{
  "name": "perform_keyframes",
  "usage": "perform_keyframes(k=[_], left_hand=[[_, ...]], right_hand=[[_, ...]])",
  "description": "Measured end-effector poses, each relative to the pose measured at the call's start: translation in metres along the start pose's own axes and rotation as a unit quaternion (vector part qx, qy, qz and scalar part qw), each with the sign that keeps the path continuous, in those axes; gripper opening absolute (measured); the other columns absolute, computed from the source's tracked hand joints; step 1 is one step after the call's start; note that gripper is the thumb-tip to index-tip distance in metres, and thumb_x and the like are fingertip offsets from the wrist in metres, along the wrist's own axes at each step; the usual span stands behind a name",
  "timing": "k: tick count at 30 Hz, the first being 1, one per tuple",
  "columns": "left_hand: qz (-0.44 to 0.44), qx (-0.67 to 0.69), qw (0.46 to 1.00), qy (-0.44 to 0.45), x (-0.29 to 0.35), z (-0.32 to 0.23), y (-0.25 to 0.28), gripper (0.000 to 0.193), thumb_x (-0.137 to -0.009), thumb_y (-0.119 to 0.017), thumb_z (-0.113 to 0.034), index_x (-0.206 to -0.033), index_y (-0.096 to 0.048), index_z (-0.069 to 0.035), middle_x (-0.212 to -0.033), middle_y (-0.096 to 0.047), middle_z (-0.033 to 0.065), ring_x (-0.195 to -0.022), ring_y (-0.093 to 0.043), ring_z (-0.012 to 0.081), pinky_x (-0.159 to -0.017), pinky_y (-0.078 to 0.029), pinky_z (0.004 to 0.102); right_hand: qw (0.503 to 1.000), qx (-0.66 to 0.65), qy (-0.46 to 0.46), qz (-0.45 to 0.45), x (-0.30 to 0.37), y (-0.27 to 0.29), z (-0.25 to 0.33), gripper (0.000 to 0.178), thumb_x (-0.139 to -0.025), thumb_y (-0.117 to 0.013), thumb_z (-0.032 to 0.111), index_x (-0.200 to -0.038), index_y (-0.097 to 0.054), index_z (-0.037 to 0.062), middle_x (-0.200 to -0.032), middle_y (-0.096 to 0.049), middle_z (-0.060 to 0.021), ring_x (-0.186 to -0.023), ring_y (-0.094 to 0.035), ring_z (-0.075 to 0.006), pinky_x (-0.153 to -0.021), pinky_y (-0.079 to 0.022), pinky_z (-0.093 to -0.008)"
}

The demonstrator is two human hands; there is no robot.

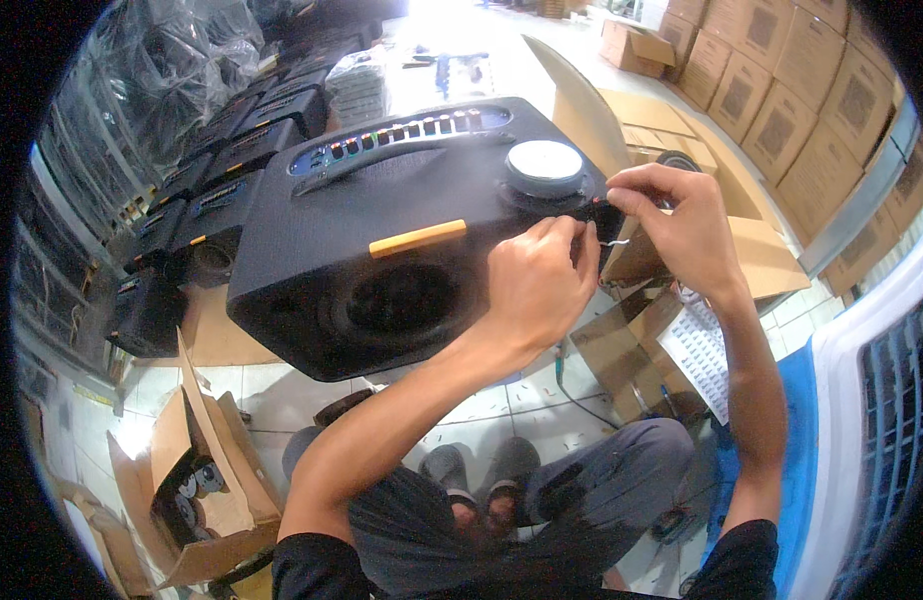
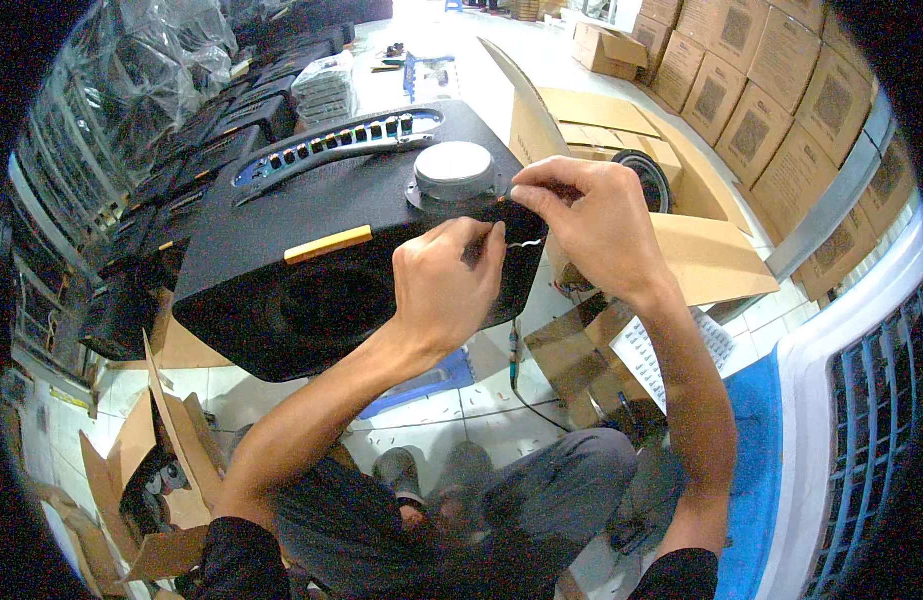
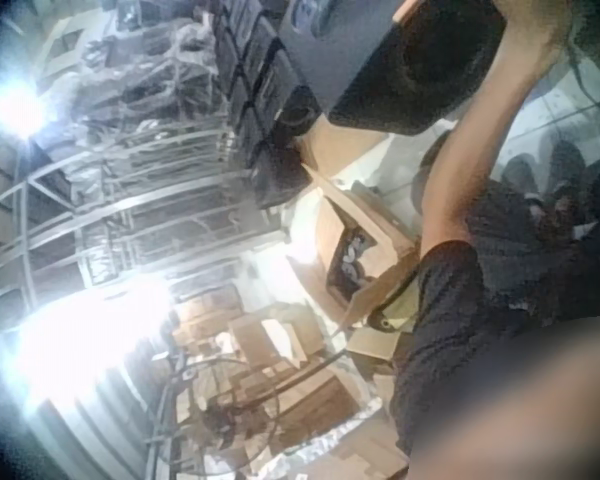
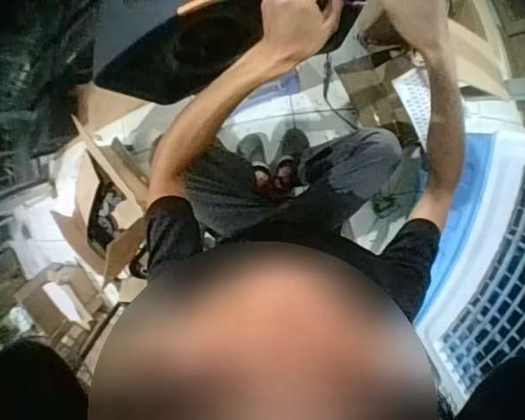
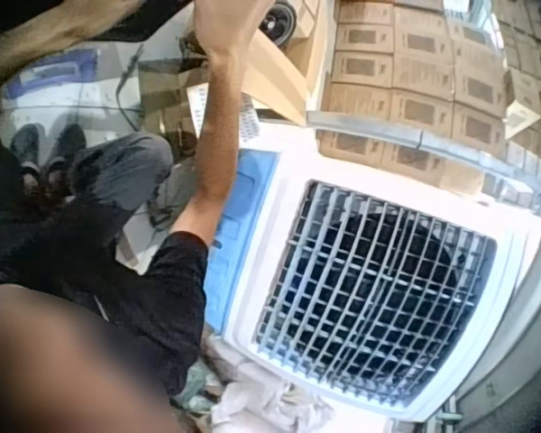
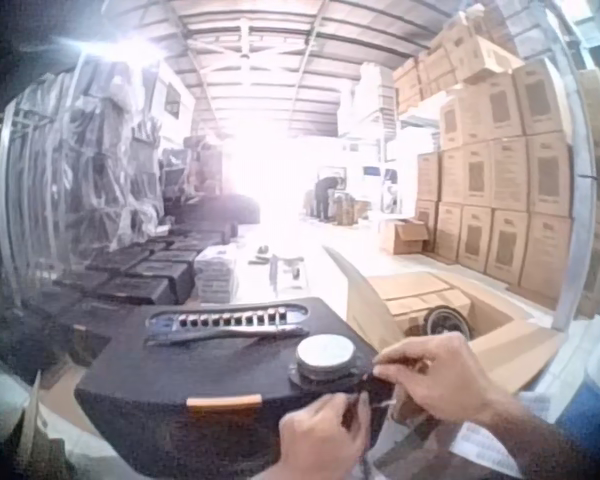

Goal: The person retrieves a speaker driver from a box, places it into a port on a portable speaker, and secures it by soldering wires to the terminals. The person then adjusts the speaker and continues soldering connections.

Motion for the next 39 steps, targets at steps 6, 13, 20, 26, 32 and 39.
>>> perform_keyframes(k=[6, 13, 20, 26, 32, 39], left_hand=[[0.005, 0.012, 1.000, 0.028, -0.003, 0.001, -0.002, 0.019, -0.090, -0.071, -0.015, -0.082, -0.071, 0.002, -0.071, -0.068, 0.0210, -0.059, -0.068, 0.0345, -0.056, -0.052, 0.0396], [0.022, 0.022, 0.996, 0.082, -0.005, -0.002, 0.001, 0.019, -0.090, -0.071, -0.017, -0.086, -0.074, 0.001, -0.067, -0.066, 0.0196, -0.058, -0.068, 0.0337, -0.057, -0.051, 0.0400], [-0.035, -0.076, 0.993, -0.088, -0.030, -0.019, 0.038, 0.013, -0.084, -0.074, -0.016, -0.083, -0.073, -0.004, -0.083, -0.072, 0.0139, -0.084, -0.070, 0.0309, -0.074, -0.053, 0.0398], [0.087, -0.108, 0.988, -0.070, -0.059, 0.012, 0.034, 0.054, -0.088, -0.073, -0.025, -0.131, -0.056, 0.003, -0.132, -0.057, 0.0280, -0.123, -0.057, 0.0388, -0.108, -0.042, 0.0431], [0.169, -0.009, 0.986, -0.003, -0.057, 0.019, 0.029, 0.055, -0.089, -0.071, -0.018, -0.131, -0.052, 0.012, -0.135, -0.055, 0.0301, -0.127, -0.053, 0.0418, -0.108, -0.042, 0.0447], [0.159, 0.003, 0.987, 0.004, -0.060, 0.020, 0.033, 0.055, -0.087, -0.072, -0.020, -0.129, -0.055, 0.011, -0.123, -0.063, 0.0308, -0.118, -0.060, 0.0410, -0.102, -0.046, 0.0434]], right_hand=[[0.995, -0.055, -0.072, 0.035, 0.006, -0.009, -0.004, 0.019, -0.088, -0.074, 0.014, -0.099, -0.077, -0.0009, -0.081, -0.075, -0.0081, -0.070, -0.062, -0.0086, -0.067, -0.051, -0.0257], [0.987, -0.081, -0.139, 0.028, 0.014, -0.018, -0.017, 0.020, -0.093, -0.070, 0.013, -0.102, -0.074, -0.0047, -0.086, -0.072, -0.0040, -0.079, -0.061, -0.0075, -0.073, -0.050, -0.0243], [0.987, -0.108, -0.119, 0.001, 0.012, -0.021, -0.020, 0.017, -0.091, -0.069, 0.009, -0.100, -0.073, -0.0051, -0.077, -0.071, -0.0076, -0.068, -0.058, -0.0095, -0.064, -0.048, -0.0277], [0.999, -0.014, -0.050, -0.003, 0.008, -0.021, -0.009, 0.015, -0.090, -0.068, 0.007, -0.099, -0.072, -0.0049, -0.084, -0.072, -0.0170, -0.070, -0.062, -0.0187, -0.068, -0.050, -0.0327], [0.999, 0.006, -0.042, -0.005, 0.005, -0.021, -0.002, 0.014, -0.090, -0.067, 0.006, -0.098, -0.072, -0.0045, -0.084, -0.071, -0.0177, -0.070, -0.063, -0.0209, -0.068, -0.050, -0.0336], [0.998, 0.022, -0.061, 0.014, 0.004, -0.021, -0.001, 0.017, -0.088, -0.068, 0.006, -0.099, -0.072, -0.0060, -0.083, -0.072, -0.0147, -0.073, -0.061, -0.0171, -0.073, -0.049, -0.0312]])
Point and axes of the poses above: each hand's wrist, its own x-axis away from the middle knuckle, its own y-axis out of the back of the hand, z = x × y, the point moved 6 cm from there along -x, towards the middle knuckle
